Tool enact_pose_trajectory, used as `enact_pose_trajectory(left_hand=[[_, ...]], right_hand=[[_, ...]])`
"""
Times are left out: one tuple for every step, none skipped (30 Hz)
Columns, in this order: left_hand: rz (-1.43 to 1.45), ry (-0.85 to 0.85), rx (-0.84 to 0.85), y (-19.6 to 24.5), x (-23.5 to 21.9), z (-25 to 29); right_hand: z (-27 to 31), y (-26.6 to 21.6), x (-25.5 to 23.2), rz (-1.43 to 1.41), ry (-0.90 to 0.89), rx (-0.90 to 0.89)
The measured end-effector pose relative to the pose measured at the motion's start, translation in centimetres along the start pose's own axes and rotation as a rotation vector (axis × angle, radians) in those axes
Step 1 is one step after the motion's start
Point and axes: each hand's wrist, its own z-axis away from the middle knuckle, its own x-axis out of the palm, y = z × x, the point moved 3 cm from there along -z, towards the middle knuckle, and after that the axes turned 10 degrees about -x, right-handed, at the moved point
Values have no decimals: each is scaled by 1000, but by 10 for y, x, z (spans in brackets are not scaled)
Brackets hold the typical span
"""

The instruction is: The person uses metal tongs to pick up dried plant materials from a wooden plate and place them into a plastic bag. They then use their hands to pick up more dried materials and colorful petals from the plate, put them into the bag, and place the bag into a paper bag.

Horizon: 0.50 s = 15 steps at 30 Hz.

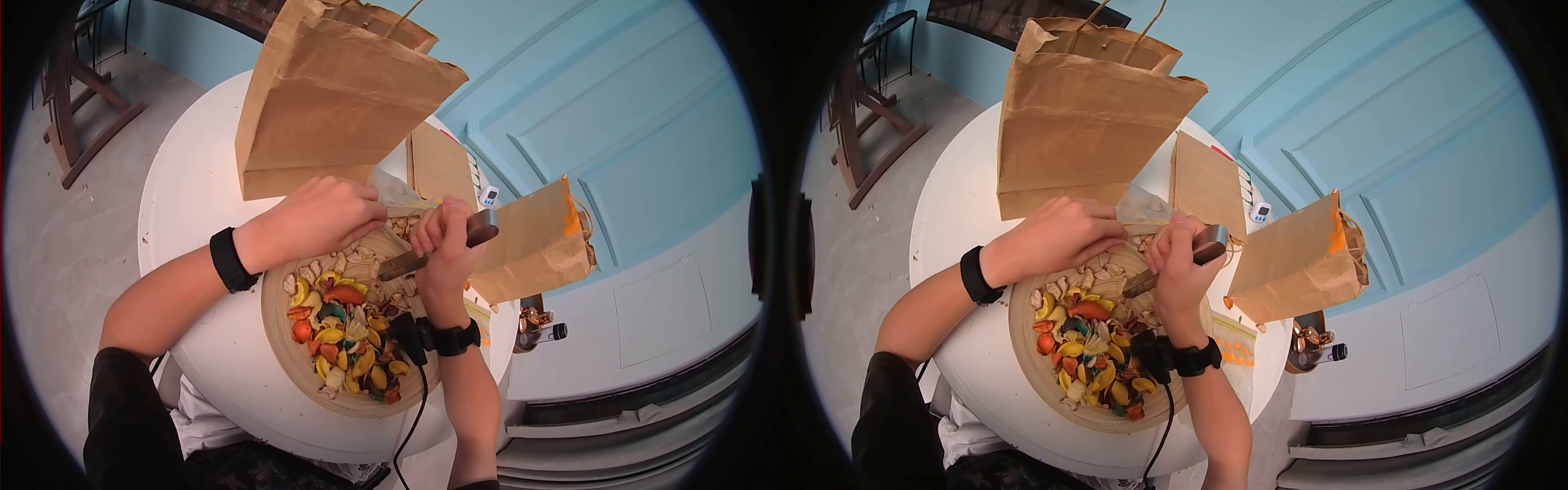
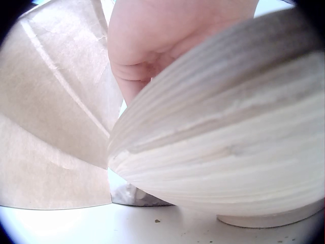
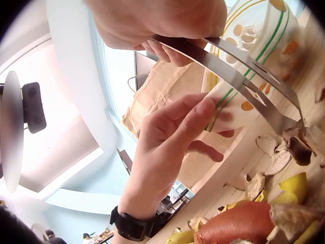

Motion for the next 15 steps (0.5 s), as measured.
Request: enact_pose_trajectory(left_hand=[[0,-1,1,0,0,0],[1,-3,-2,0,0,0],[3,-6,-5,0,0,0],[4,-9,-7,0,0,0],[4,-5,-4,0,0,0],[3,-1,-2,0,0,0],[2,3,-1,0,0,0],[-2,0,-2,0,0,0],[-5,-2,-3,0,0,0],[-8,-5,-4,0,0,0],[-9,-9,-6,-1,1,0],[-10,-14,-7,-2,1,-1],[-10,-18,-8,-2,1,-1],[-22,-37,-12,-2,1,0],[-33,-56,-14,-1,0,0]], right_hand=[[0,-2,0,-7,3,-3],[-1,-3,0,-10,-6,-6],[-1,-4,0,-14,-14,-9],[-1,-6,-1,-17,-22,-14],[-2,-8,-1,-13,1,-5],[-2,-12,1,-10,25,4],[-2,-16,2,-7,47,13],[-5,-23,3,-9,20,-18],[-8,-31,3,-9,-9,-49],[-11,-40,3,-10,-37,-80],[-15,-49,1,-16,-28,-101],[-20,-57,-3,-31,-11,-131],[-26,-65,-7,-47,7,-161],[-31,-71,-9,-62,25,-192],[-36,-75,-9,-42,53,-229]])
